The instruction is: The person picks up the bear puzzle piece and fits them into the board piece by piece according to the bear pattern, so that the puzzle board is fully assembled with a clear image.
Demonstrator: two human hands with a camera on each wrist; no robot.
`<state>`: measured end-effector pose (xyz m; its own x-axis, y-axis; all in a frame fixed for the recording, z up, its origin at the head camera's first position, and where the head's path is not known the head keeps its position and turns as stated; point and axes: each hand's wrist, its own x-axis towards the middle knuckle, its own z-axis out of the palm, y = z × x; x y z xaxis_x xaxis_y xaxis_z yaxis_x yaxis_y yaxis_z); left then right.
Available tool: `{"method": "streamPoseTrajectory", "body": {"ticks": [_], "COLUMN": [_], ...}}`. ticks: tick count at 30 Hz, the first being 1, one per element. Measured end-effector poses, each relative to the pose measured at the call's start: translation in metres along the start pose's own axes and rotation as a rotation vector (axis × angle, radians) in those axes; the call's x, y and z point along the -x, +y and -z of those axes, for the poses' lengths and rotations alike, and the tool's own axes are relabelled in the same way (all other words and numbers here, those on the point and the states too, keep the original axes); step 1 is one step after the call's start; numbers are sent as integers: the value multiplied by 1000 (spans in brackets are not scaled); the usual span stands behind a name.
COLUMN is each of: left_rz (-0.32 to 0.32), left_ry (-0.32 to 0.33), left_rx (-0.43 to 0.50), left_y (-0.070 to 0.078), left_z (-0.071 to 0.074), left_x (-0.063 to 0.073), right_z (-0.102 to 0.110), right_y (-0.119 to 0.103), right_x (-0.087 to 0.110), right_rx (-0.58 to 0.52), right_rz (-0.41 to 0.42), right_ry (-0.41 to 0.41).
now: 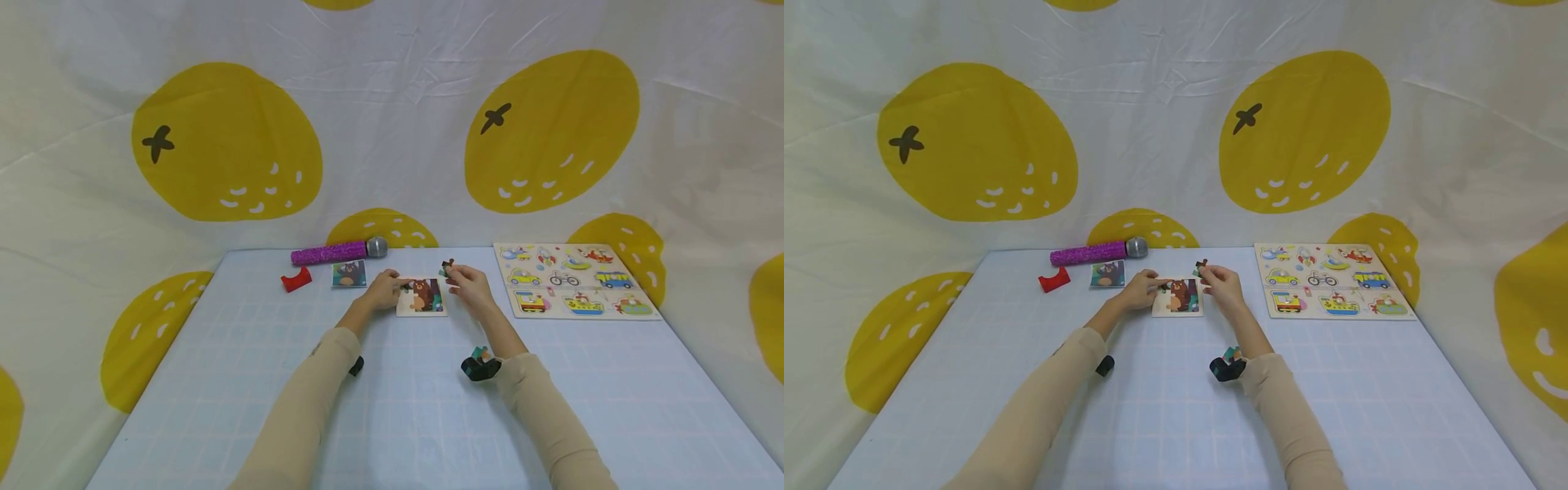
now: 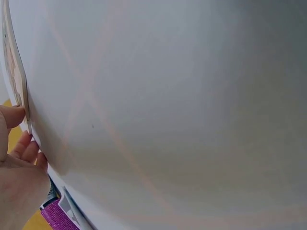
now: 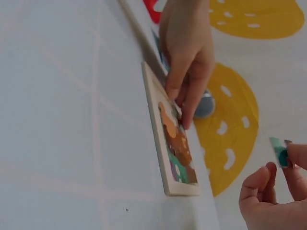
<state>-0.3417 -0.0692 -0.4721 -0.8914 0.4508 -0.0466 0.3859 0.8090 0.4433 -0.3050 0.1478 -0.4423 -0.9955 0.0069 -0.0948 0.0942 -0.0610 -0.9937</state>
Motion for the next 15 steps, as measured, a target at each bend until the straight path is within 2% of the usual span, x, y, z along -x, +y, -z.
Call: {"method": "streamPoseTrajectory", "body": {"ticks": [2,5,7,11,15], "left_rz": [2,10,12,2,2], "left_ry": [-2,-7,-10,-4,1], "left_rx": [2,-1,-4,2,12], "left_y": [0,0,0,0,0], "left_z": [0,1,2,2,1], "left_x": [0,0,0,1,1], "right_z": [-1,-2,-2,-3,-5], "right_y": [0,0,0,2,4], "right_x": [0,0,0,-1,-2], "right_rx": [27,0,-32,-17,1], "right_rz": [26,73,85,96,100], "right_ry": [25,13,-14,-68,-43]}}
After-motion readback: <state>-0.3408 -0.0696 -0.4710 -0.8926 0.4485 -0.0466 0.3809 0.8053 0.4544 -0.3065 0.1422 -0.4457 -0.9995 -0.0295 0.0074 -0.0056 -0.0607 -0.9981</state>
